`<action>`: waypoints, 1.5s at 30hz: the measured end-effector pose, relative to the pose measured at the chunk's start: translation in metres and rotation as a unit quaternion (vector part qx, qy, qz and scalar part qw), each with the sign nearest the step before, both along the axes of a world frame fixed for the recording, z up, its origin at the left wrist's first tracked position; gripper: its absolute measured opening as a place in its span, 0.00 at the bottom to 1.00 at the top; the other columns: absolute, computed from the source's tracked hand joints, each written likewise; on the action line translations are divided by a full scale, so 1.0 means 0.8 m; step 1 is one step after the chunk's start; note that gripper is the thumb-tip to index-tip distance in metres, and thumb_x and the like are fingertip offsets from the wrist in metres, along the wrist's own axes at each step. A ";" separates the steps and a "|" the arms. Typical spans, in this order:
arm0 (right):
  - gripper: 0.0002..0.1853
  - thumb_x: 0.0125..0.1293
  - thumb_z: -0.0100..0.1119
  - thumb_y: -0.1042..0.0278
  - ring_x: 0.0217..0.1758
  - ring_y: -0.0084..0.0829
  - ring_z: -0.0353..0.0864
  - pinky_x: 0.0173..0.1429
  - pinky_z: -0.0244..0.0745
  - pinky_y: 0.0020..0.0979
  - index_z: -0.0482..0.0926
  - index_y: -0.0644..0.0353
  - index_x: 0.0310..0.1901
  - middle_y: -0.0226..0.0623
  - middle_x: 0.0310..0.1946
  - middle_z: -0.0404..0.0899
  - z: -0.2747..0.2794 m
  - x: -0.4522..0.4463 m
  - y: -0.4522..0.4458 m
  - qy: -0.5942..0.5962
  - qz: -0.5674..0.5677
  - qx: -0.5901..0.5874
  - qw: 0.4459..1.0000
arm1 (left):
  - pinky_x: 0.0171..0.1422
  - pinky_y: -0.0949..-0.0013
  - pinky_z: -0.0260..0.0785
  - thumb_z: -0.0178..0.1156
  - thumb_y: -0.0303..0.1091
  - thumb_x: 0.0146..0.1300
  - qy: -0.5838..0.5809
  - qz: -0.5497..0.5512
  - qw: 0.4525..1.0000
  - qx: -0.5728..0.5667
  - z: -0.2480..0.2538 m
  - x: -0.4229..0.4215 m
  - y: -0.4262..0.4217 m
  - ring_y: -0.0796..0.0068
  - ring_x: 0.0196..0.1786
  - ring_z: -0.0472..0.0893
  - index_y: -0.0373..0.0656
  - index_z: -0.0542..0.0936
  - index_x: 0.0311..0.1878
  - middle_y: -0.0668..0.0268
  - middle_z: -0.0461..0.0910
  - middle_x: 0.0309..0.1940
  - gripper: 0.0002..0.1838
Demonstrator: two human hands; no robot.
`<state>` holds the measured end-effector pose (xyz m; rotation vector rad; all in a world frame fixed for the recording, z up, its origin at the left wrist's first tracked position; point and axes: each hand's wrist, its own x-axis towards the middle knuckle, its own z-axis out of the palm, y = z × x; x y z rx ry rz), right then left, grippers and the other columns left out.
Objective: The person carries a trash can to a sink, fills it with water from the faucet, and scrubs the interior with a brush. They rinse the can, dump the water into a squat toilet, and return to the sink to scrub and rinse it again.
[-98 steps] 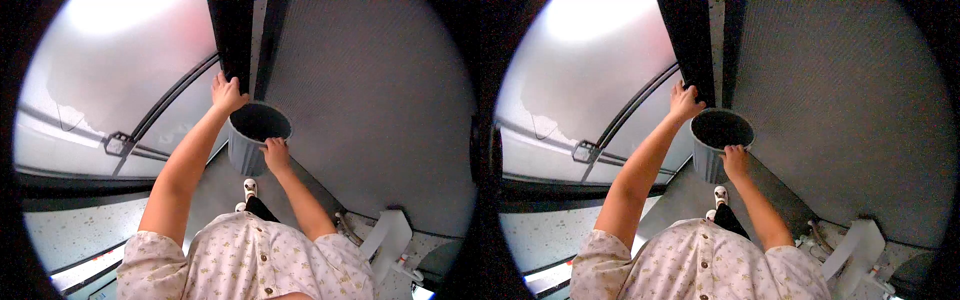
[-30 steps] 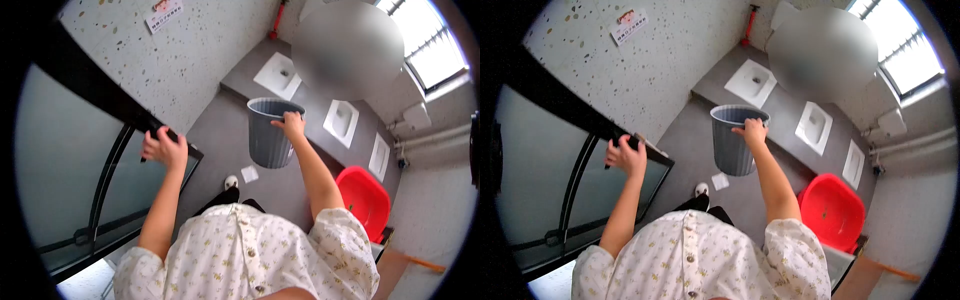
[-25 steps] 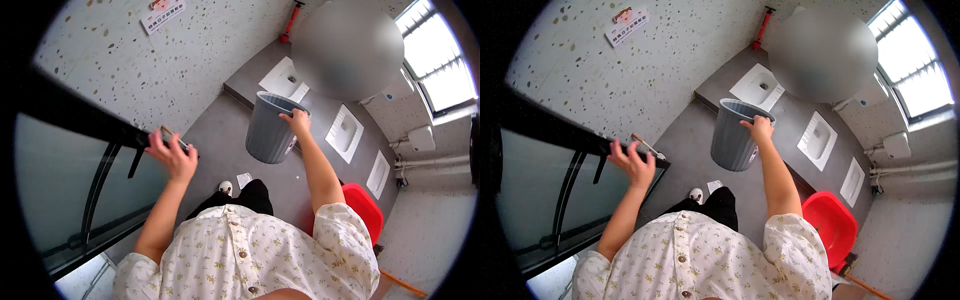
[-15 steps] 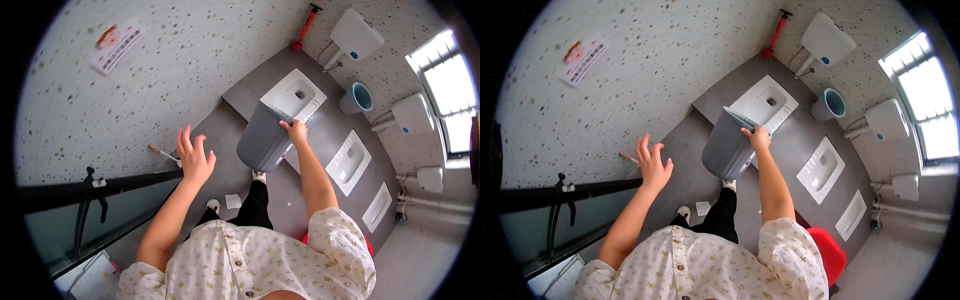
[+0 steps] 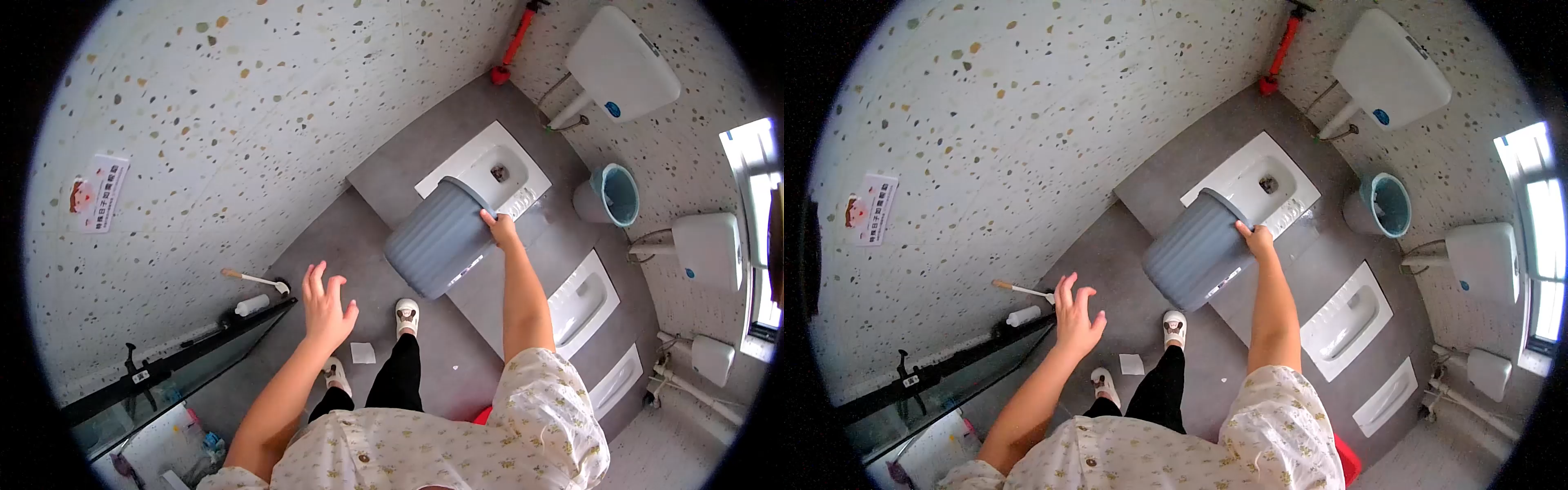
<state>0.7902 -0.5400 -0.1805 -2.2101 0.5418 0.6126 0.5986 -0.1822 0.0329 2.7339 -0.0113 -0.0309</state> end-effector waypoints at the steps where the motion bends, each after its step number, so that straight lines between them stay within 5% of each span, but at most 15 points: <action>1: 0.42 0.52 0.58 0.32 0.49 0.42 0.75 0.39 0.73 0.47 0.68 0.66 0.55 0.47 0.48 0.74 0.005 0.008 -0.006 0.026 -0.049 0.040 0.998 | 0.67 0.45 0.48 0.63 0.28 0.43 0.019 0.011 1.000 -0.005 -0.002 0.004 -0.002 0.40 0.65 0.52 0.42 0.68 0.44 0.48 0.54 0.61 0.22; 2: 0.45 0.52 0.57 0.32 0.54 0.47 0.70 0.41 0.73 0.53 0.61 0.62 0.61 0.46 0.56 0.67 0.037 0.017 -0.011 0.094 -0.037 0.114 0.988 | 0.67 0.45 0.48 0.63 0.28 0.43 0.029 0.013 1.000 -0.002 -0.004 0.008 -0.005 0.40 0.66 0.51 0.42 0.68 0.44 0.48 0.54 0.61 0.22; 5: 0.45 0.52 0.57 0.31 0.53 0.47 0.70 0.42 0.74 0.53 0.63 0.63 0.60 0.45 0.54 0.68 0.024 0.039 -0.026 0.131 -0.082 0.142 0.978 | 0.67 0.45 0.48 0.63 0.27 0.43 0.037 0.020 0.999 -0.002 -0.012 0.019 -0.013 0.39 0.66 0.51 0.41 0.68 0.44 0.48 0.54 0.61 0.22; 9: 0.44 0.51 0.57 0.31 0.45 0.44 0.74 0.35 0.76 0.49 0.68 0.68 0.53 0.45 0.45 0.72 0.006 0.054 -0.038 0.115 -0.098 0.157 0.976 | 0.64 0.44 0.52 0.62 0.28 0.44 0.038 0.012 0.999 0.011 -0.009 0.040 -0.025 0.38 0.64 0.54 0.41 0.67 0.45 0.45 0.55 0.60 0.22; 19: 0.43 0.52 0.55 0.29 0.56 0.47 0.66 0.44 0.71 0.57 0.65 0.60 0.59 0.41 0.58 0.64 0.043 0.045 -0.071 0.134 -0.175 0.252 0.942 | 0.64 0.45 0.53 0.62 0.27 0.45 -0.006 -0.006 1.000 -0.011 0.013 0.054 -0.045 0.38 0.64 0.54 0.41 0.67 0.45 0.46 0.55 0.59 0.22; 27: 0.43 0.51 0.58 0.31 0.53 0.49 0.70 0.45 0.71 0.57 0.67 0.64 0.57 0.44 0.54 0.69 0.090 -0.004 -0.027 0.084 -0.178 0.248 0.949 | 0.65 0.45 0.53 0.62 0.26 0.45 -0.044 0.016 0.998 -0.036 0.042 0.009 -0.020 0.38 0.64 0.54 0.41 0.67 0.45 0.47 0.55 0.59 0.22; 29: 0.41 0.52 0.59 0.33 0.46 0.45 0.76 0.44 0.72 0.49 0.71 0.69 0.52 0.44 0.46 0.75 0.111 -0.031 0.003 0.001 -0.141 0.198 0.970 | 0.64 0.46 0.53 0.62 0.26 0.45 -0.062 0.037 0.996 -0.044 0.047 -0.010 -0.011 0.39 0.63 0.55 0.41 0.68 0.45 0.47 0.56 0.58 0.22; 30: 0.39 0.51 0.60 0.33 0.41 0.42 0.79 0.43 0.72 0.41 0.76 0.72 0.43 0.47 0.37 0.79 0.035 -0.028 -0.004 -0.067 -0.063 0.139 0.986 | 0.64 0.46 0.53 0.62 0.26 0.45 -0.065 0.040 0.996 -0.048 0.051 -0.020 -0.005 0.39 0.63 0.55 0.41 0.68 0.45 0.47 0.56 0.58 0.22; 31: 0.38 0.50 0.61 0.33 0.40 0.44 0.80 0.42 0.72 0.39 0.78 0.73 0.35 0.53 0.33 0.79 0.035 -0.044 0.017 -0.148 -0.023 0.053 0.987 | 0.64 0.48 0.53 0.62 0.25 0.45 -0.073 0.056 0.994 -0.058 0.055 -0.032 0.001 0.42 0.63 0.57 0.42 0.68 0.45 0.48 0.57 0.58 0.21; 35: 0.30 0.46 0.64 0.36 0.42 0.48 0.77 0.45 0.71 0.46 0.77 0.62 0.31 0.46 0.32 0.80 0.115 -0.135 0.122 -0.107 0.069 -0.054 0.990 | 0.63 0.52 0.55 0.61 0.25 0.46 -0.090 0.100 0.987 -0.092 0.071 -0.098 0.033 0.47 0.61 0.61 0.42 0.69 0.44 0.51 0.60 0.56 0.19; 38: 0.19 0.46 0.70 0.51 0.54 0.40 0.70 0.52 0.62 0.59 0.78 0.54 0.34 0.35 0.38 0.79 0.131 -0.221 0.202 -0.107 0.092 -0.079 0.987 | 0.63 0.55 0.55 0.61 0.27 0.48 -0.108 0.116 0.979 -0.126 0.061 -0.161 0.076 0.51 0.60 0.62 0.41 0.70 0.44 0.51 0.64 0.53 0.18; 43: 0.12 0.47 0.64 0.67 0.52 0.36 0.70 0.51 0.63 0.52 0.78 0.52 0.36 0.30 0.41 0.77 0.160 -0.396 0.322 -0.198 0.246 -0.132 0.940 | 0.61 0.61 0.59 0.59 0.29 0.52 -0.027 0.175 0.954 -0.243 0.043 -0.289 0.157 0.58 0.58 0.67 0.39 0.71 0.45 0.54 0.68 0.49 0.16; 45: 0.10 0.48 0.62 0.68 0.50 0.36 0.70 0.49 0.63 0.50 0.76 0.54 0.35 0.29 0.39 0.76 0.165 -0.470 0.365 -0.252 0.294 -0.109 0.916 | 0.57 0.66 0.63 0.58 0.30 0.55 0.044 0.279 0.897 -0.341 0.028 -0.351 0.184 0.64 0.53 0.71 0.38 0.71 0.47 0.58 0.71 0.48 0.16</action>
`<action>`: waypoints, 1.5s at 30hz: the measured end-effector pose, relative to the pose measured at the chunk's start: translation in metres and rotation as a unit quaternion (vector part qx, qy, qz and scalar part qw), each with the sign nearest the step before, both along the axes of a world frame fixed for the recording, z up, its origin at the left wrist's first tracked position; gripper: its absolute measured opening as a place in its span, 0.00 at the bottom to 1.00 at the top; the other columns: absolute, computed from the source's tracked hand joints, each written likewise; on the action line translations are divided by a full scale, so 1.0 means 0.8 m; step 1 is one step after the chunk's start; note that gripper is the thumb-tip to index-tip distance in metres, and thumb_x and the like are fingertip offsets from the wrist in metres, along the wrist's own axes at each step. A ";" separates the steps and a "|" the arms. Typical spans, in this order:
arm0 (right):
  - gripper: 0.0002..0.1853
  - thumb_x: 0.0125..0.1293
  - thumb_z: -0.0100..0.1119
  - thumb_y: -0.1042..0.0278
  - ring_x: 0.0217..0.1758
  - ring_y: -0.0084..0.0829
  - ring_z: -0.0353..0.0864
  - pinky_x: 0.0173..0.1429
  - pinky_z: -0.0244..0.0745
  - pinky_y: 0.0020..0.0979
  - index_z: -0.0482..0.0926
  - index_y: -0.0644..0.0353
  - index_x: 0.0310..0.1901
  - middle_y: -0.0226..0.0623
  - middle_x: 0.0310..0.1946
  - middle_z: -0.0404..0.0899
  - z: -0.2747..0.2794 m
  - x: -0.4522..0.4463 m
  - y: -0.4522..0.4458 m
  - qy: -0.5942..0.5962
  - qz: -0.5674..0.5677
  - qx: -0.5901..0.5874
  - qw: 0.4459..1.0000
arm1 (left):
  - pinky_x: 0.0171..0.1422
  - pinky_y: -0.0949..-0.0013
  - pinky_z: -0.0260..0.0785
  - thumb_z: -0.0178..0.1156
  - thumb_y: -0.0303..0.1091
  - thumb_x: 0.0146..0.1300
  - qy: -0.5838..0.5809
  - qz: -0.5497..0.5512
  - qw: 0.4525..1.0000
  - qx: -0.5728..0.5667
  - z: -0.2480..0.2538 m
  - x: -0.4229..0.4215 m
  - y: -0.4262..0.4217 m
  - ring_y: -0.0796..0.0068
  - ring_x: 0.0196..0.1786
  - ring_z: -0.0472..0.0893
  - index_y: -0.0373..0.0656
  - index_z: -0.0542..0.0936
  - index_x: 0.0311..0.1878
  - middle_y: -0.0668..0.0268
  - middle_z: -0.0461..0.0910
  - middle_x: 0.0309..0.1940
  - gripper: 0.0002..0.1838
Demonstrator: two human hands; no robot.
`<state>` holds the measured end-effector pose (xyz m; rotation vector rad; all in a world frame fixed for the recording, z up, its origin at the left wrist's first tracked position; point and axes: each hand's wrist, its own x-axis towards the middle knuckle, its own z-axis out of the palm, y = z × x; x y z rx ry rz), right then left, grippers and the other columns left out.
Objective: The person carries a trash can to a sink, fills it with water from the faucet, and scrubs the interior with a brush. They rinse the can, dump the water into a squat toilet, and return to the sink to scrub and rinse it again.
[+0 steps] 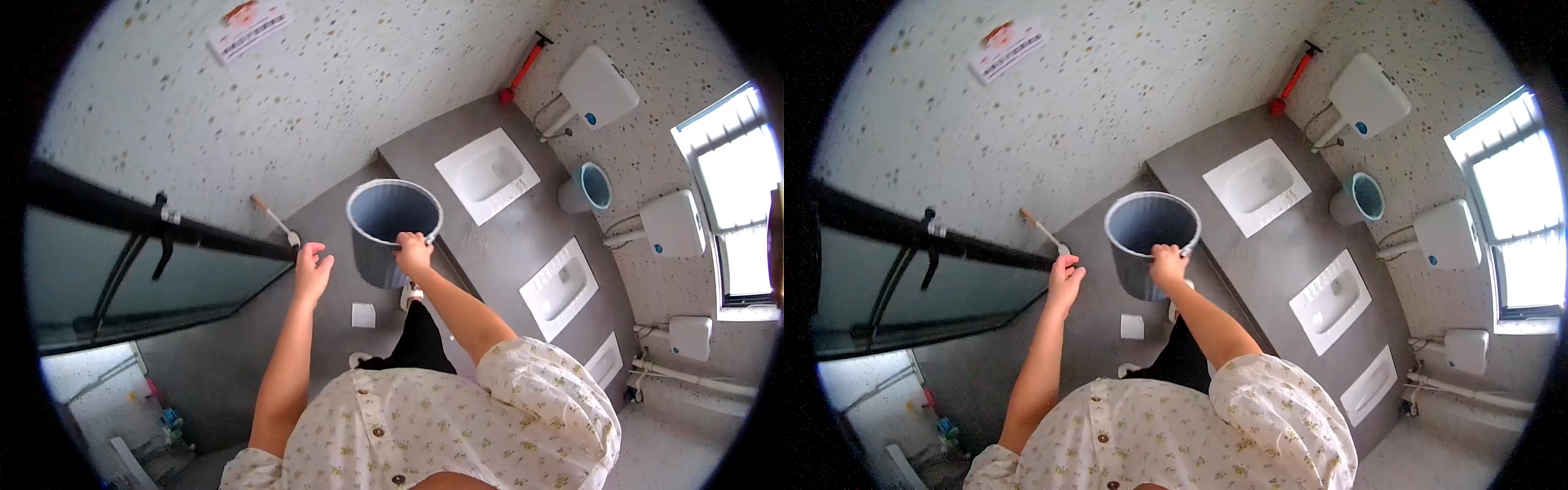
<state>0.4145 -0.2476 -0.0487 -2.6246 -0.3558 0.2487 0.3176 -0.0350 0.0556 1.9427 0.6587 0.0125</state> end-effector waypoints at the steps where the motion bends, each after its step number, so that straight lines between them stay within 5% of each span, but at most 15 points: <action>1: 0.11 0.47 0.63 0.69 0.50 0.36 0.70 0.48 0.63 0.50 0.76 0.53 0.35 0.29 0.38 0.76 0.012 -0.039 0.020 0.005 0.028 -0.001 1.000 | 0.55 0.68 0.65 0.57 0.32 0.56 -0.005 0.023 0.999 -0.025 -0.010 -0.035 0.014 0.67 0.50 0.73 0.37 0.71 0.49 0.59 0.72 0.48 0.17; 5: 0.12 0.46 0.65 0.69 0.49 0.34 0.69 0.48 0.62 0.50 0.75 0.53 0.35 0.28 0.36 0.75 0.043 -0.176 0.104 0.018 0.139 0.013 0.990 | 0.49 0.61 0.69 0.56 0.44 0.59 0.076 0.082 0.988 -0.106 -0.065 -0.175 0.086 0.62 0.49 0.75 0.38 0.68 0.53 0.58 0.71 0.50 0.24; 7: 0.12 0.46 0.65 0.69 0.49 0.34 0.70 0.47 0.62 0.48 0.75 0.53 0.33 0.27 0.36 0.75 0.055 -0.239 0.144 0.004 0.176 0.024 0.984 | 0.45 0.56 0.72 0.54 0.51 0.60 0.149 0.219 0.940 -0.214 -0.035 -0.235 0.103 0.56 0.48 0.75 0.40 0.65 0.56 0.56 0.69 0.51 0.29; 10: 0.11 0.45 0.66 0.69 0.48 0.32 0.70 0.47 0.62 0.45 0.75 0.52 0.31 0.25 0.34 0.75 0.077 -0.324 0.203 -0.026 0.242 0.036 0.969 | 0.43 0.52 0.73 0.53 0.56 0.59 0.151 0.279 0.918 -0.238 -0.026 -0.327 0.141 0.51 0.47 0.76 0.38 0.62 0.58 0.55 0.68 0.52 0.33; 16: 0.12 0.43 0.67 0.69 0.48 0.32 0.70 0.47 0.63 0.46 0.74 0.53 0.29 0.24 0.32 0.74 0.098 -0.433 0.311 -0.049 0.407 0.104 0.906 | 0.34 0.60 0.78 0.56 0.34 0.56 0.062 0.470 0.853 -0.217 -0.001 -0.471 0.210 0.64 0.34 0.75 0.30 0.63 0.51 0.54 0.70 0.39 0.24; 18: 0.15 0.48 0.64 0.65 0.53 0.36 0.67 0.49 0.63 0.50 0.75 0.52 0.38 0.30 0.41 0.74 0.112 -0.431 0.349 -0.004 0.479 0.054 0.876 | 0.32 0.61 0.79 0.55 0.30 0.55 0.050 0.501 0.833 -0.228 0.008 -0.495 0.239 0.66 0.32 0.75 0.28 0.63 0.50 0.55 0.70 0.36 0.22; 22: 0.29 0.46 0.67 0.56 0.58 0.43 0.63 0.52 0.63 0.49 0.70 0.51 0.51 0.38 0.53 0.67 0.213 -0.391 0.391 -0.086 0.469 0.054 0.877 | 0.32 0.61 0.80 0.54 0.25 0.51 0.000 0.532 0.824 -0.195 -0.004 -0.515 0.256 0.59 0.33 0.79 0.27 0.67 0.46 0.49 0.73 0.40 0.19; 25: 0.26 0.49 0.65 0.54 0.56 0.41 0.64 0.55 0.59 0.48 0.71 0.52 0.50 0.39 0.51 0.68 0.236 -0.339 0.472 -0.272 0.368 0.163 0.874 | 0.33 0.60 0.80 0.54 0.24 0.49 0.010 0.529 0.837 -0.142 -0.023 -0.560 0.321 0.54 0.34 0.81 0.27 0.68 0.45 0.46 0.74 0.42 0.18; 28: 0.19 0.52 0.63 0.55 0.52 0.39 0.66 0.55 0.55 0.45 0.74 0.51 0.44 0.36 0.45 0.71 0.237 -0.274 0.541 -0.455 0.260 0.172 0.834 | 0.33 0.60 0.79 0.55 0.24 0.47 0.048 0.484 0.870 -0.084 -0.024 -0.578 0.404 0.54 0.32 0.81 0.30 0.72 0.42 0.48 0.76 0.39 0.16; 31: 0.09 0.54 0.61 0.57 0.46 0.38 0.68 0.49 0.55 0.42 0.77 0.51 0.30 0.31 0.33 0.73 0.204 -0.240 0.575 -0.472 0.191 0.110 0.854 | 0.45 0.57 0.70 0.57 0.30 0.42 0.085 0.314 0.941 0.089 -0.036 -0.595 0.473 0.51 0.42 0.78 0.38 0.76 0.36 0.51 0.78 0.35 0.14; 33: 0.09 0.56 0.60 0.58 0.41 0.37 0.68 0.43 0.54 0.41 0.76 0.51 0.24 0.29 0.28 0.71 0.209 -0.251 0.575 -0.505 0.167 0.098 0.841 | 0.47 0.56 0.68 0.58 0.31 0.42 0.092 0.276 0.954 0.080 -0.012 -0.588 0.489 0.49 0.43 0.76 0.38 0.75 0.35 0.51 0.78 0.35 0.14; 45: 0.08 0.55 0.58 0.61 0.50 0.37 0.68 0.53 0.61 0.42 0.77 0.55 0.31 0.33 0.37 0.74 0.244 -0.326 0.615 -0.411 0.103 -0.006 0.906 | 0.43 0.56 0.69 0.58 0.31 0.44 -0.028 -0.023 0.999 0.040 -0.014 -0.477 0.583 0.50 0.38 0.78 0.36 0.71 0.36 0.51 0.78 0.32 0.15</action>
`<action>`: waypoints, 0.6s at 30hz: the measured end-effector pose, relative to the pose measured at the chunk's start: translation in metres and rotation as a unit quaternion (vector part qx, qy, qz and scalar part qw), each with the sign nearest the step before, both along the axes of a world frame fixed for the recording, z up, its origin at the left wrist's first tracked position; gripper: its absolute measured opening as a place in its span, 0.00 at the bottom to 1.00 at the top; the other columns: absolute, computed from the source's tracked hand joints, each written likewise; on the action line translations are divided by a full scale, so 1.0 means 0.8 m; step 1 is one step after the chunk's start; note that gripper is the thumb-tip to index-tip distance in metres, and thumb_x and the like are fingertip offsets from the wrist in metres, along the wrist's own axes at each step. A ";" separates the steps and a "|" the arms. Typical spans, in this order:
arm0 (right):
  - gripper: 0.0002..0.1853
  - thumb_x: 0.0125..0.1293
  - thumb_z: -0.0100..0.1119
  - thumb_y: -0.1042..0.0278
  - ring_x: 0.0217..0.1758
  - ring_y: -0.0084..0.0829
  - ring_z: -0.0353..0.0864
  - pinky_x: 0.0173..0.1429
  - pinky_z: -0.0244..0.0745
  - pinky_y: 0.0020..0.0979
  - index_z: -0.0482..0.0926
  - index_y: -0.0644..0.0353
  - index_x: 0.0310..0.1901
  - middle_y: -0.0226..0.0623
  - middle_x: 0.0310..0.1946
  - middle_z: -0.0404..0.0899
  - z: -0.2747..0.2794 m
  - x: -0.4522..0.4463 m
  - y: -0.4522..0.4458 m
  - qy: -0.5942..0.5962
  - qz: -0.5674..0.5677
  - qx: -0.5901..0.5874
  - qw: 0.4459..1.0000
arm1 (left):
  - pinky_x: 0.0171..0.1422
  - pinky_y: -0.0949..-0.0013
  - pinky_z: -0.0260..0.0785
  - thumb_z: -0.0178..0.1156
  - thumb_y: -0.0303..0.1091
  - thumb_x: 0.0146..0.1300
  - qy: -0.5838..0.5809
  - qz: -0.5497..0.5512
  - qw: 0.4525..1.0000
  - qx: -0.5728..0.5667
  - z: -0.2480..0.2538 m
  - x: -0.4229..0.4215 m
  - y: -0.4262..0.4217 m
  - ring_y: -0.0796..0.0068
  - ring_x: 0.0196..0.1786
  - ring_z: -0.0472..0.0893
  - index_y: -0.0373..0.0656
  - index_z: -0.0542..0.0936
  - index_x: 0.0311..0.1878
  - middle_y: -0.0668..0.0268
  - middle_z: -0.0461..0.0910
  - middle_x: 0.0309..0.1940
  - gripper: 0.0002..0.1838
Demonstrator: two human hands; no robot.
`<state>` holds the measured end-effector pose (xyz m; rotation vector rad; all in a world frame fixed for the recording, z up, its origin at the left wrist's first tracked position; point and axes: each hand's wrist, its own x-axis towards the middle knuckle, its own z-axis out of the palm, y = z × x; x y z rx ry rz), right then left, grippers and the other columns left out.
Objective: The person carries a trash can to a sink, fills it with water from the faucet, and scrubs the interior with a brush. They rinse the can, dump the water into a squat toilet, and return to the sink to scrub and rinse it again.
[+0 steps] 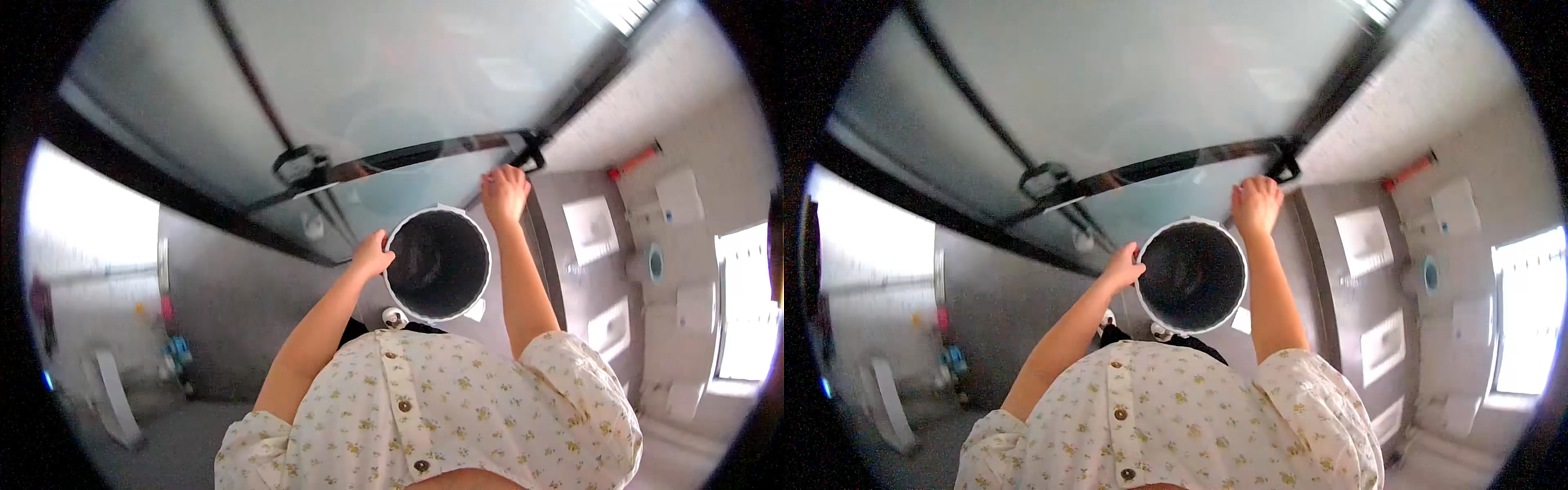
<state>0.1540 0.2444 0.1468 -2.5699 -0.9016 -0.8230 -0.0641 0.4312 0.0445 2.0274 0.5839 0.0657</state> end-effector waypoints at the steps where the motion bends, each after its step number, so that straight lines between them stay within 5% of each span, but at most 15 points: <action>1: 0.08 0.54 0.58 0.62 0.51 0.37 0.68 0.53 0.62 0.41 0.78 0.55 0.31 0.33 0.38 0.74 0.000 -0.021 0.013 0.018 -0.015 -0.020 1.000 | 0.43 0.56 0.69 0.58 0.31 0.44 -0.009 -0.043 0.999 0.005 -0.003 -0.009 0.019 0.50 0.38 0.78 0.36 0.71 0.36 0.51 0.78 0.32 0.15; 4: 0.08 0.54 0.57 0.62 0.52 0.34 0.67 0.53 0.63 0.39 0.78 0.55 0.31 0.31 0.38 0.75 0.012 -0.068 0.052 0.037 -0.054 -0.048 0.997 | 0.42 0.57 0.69 0.59 0.30 0.43 0.020 -0.075 0.994 -0.076 0.045 -0.025 0.049 0.50 0.36 0.77 0.36 0.71 0.34 0.51 0.77 0.31 0.14; 12: 0.06 0.50 0.57 0.64 0.51 0.30 0.66 0.52 0.61 0.34 0.77 0.53 0.29 0.26 0.36 0.73 -0.024 -0.078 0.096 0.053 -0.164 -0.029 0.985 | 0.42 0.57 0.67 0.59 0.30 0.42 0.020 -0.229 0.971 -0.058 -0.034 0.011 0.098 0.51 0.34 0.76 0.35 0.71 0.30 0.52 0.76 0.28 0.12; 18: 0.08 0.48 0.59 0.62 0.54 0.29 0.64 0.53 0.59 0.38 0.77 0.54 0.31 0.27 0.40 0.72 0.015 -0.137 0.044 0.125 -0.246 -0.014 0.961 | 0.24 0.60 0.73 0.57 0.27 0.43 0.087 -0.283 0.953 -0.062 0.021 -0.031 0.066 0.59 0.28 0.77 0.33 0.69 0.30 0.56 0.75 0.27 0.11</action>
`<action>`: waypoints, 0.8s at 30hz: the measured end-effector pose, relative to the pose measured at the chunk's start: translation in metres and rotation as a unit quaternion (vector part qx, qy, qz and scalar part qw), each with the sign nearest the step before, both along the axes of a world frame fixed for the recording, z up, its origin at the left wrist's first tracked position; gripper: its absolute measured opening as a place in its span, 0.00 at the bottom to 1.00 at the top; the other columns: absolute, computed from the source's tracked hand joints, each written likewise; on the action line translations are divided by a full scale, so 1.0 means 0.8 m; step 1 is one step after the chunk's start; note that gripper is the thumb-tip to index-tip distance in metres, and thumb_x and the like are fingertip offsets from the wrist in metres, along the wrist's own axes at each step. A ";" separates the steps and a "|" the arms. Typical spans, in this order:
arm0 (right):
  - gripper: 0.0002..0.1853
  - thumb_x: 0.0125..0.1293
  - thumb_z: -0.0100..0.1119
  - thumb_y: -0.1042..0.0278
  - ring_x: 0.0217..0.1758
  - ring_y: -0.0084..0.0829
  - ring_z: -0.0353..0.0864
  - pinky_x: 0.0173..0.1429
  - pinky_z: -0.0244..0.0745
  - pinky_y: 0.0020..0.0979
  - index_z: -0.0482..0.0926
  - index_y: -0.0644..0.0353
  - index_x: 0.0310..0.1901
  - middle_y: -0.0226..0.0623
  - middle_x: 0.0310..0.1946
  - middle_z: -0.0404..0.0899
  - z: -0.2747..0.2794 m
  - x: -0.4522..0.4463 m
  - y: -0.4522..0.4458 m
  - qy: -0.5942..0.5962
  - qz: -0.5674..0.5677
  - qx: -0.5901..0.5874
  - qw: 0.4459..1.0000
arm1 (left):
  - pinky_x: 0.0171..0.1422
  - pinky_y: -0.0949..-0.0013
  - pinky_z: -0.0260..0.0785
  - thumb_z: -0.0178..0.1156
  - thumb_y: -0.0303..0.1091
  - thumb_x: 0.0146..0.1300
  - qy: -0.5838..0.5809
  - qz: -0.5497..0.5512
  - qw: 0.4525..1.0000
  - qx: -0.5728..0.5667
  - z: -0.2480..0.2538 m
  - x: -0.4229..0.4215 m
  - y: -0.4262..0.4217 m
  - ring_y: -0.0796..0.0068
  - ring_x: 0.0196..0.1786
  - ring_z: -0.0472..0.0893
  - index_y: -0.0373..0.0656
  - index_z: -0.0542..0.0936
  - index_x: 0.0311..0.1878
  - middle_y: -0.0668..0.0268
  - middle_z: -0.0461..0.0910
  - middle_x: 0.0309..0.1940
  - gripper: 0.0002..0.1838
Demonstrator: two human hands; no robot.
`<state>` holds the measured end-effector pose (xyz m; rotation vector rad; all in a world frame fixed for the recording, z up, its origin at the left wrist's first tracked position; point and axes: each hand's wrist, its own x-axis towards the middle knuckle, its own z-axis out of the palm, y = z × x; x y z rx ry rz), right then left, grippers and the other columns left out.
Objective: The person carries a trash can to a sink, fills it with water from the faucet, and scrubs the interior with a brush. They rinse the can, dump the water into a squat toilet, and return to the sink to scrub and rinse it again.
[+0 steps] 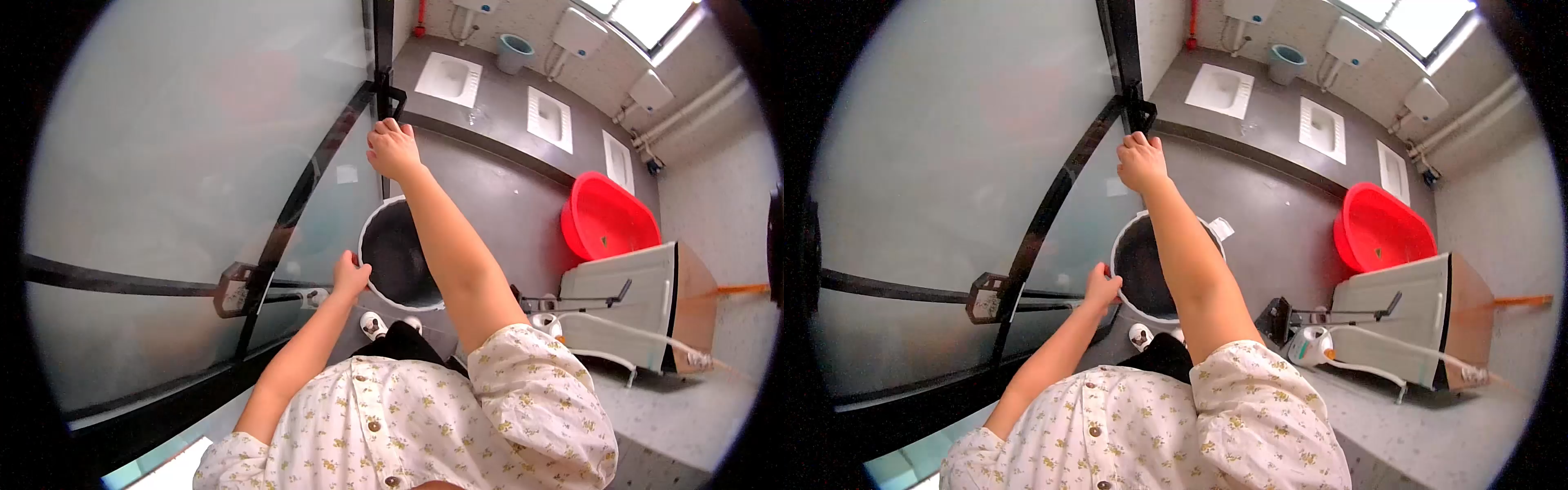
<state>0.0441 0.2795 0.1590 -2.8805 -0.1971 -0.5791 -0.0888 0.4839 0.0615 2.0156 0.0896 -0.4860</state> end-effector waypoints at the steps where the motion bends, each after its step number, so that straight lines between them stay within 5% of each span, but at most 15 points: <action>1: 0.09 0.48 0.59 0.62 0.55 0.29 0.64 0.53 0.59 0.39 0.78 0.54 0.31 0.27 0.41 0.72 0.011 -0.009 -0.012 0.015 -0.017 0.004 1.000 | 0.21 0.62 0.73 0.57 0.27 0.43 0.029 -0.005 0.999 -0.013 0.011 -0.007 -0.007 0.62 0.27 0.77 0.33 0.69 0.31 0.57 0.74 0.27 0.11; 6: 0.09 0.49 0.59 0.62 0.56 0.29 0.62 0.54 0.58 0.40 0.79 0.54 0.32 0.27 0.41 0.71 0.023 -0.074 -0.029 0.020 -0.084 0.012 0.996 | 0.17 0.64 0.72 0.55 0.24 0.46 0.088 -0.052 0.994 -0.030 0.029 -0.038 0.000 0.67 0.25 0.77 0.35 0.68 0.36 0.58 0.72 0.27 0.12; 14: 0.09 0.50 0.58 0.62 0.58 0.30 0.61 0.54 0.58 0.41 0.79 0.53 0.33 0.28 0.45 0.70 0.034 -0.203 -0.033 0.047 -0.207 0.018 0.977 | 0.26 0.60 0.76 0.54 0.24 0.47 0.116 -0.128 0.983 -0.059 0.034 -0.107 0.031 0.64 0.28 0.76 0.36 0.67 0.38 0.60 0.70 0.31 0.13; 21: 0.05 0.51 0.57 0.64 0.55 0.34 0.64 0.52 0.58 0.42 0.77 0.54 0.29 0.31 0.41 0.72 0.049 -0.339 -0.011 -0.030 -0.304 0.028 0.952 | 0.24 0.61 0.76 0.57 0.26 0.46 0.109 -0.200 0.973 -0.018 0.090 -0.154 0.056 0.67 0.29 0.76 0.37 0.67 0.33 0.62 0.70 0.28 0.11; 24: 0.08 0.57 0.53 0.63 0.58 0.35 0.61 0.60 0.55 0.44 0.78 0.54 0.36 0.34 0.46 0.69 0.055 -0.391 0.017 0.016 -0.365 0.050 0.930 | 0.25 0.62 0.75 0.57 0.27 0.46 0.112 -0.266 0.957 0.008 0.106 -0.158 0.066 0.68 0.28 0.76 0.38 0.66 0.31 0.62 0.70 0.27 0.10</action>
